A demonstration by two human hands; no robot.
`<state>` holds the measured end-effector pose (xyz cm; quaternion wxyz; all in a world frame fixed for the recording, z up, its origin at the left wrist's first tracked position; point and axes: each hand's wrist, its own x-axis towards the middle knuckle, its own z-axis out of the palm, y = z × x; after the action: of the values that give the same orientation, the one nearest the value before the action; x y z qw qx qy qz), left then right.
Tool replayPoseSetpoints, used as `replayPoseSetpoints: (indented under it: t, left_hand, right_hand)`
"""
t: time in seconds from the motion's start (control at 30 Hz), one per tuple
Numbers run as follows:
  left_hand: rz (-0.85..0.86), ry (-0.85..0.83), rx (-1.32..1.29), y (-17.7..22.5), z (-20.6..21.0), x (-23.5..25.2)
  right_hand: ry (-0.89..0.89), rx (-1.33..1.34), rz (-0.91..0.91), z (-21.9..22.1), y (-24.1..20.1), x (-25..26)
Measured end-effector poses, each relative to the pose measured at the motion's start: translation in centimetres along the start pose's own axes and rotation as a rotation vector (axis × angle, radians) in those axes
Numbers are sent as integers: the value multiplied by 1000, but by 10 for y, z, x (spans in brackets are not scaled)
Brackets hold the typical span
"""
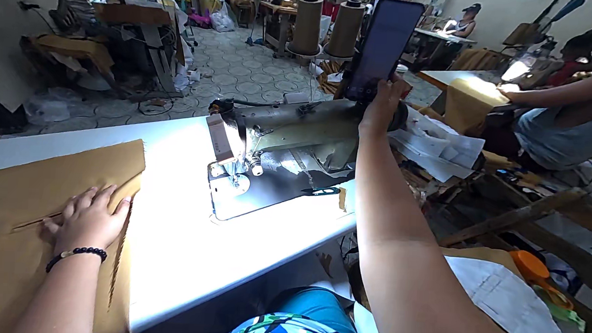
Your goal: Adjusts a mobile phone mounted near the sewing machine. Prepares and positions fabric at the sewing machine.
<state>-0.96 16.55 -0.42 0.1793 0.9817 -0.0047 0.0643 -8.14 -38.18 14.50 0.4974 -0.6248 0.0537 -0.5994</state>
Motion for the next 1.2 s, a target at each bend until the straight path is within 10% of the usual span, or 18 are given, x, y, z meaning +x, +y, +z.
replayPoseSetpoints:
  t: [1.2]
  left_hand:
    - [-3,0,17,6,-1,1]
  right_hand:
    - [-83,59,-52,-2,0,4]
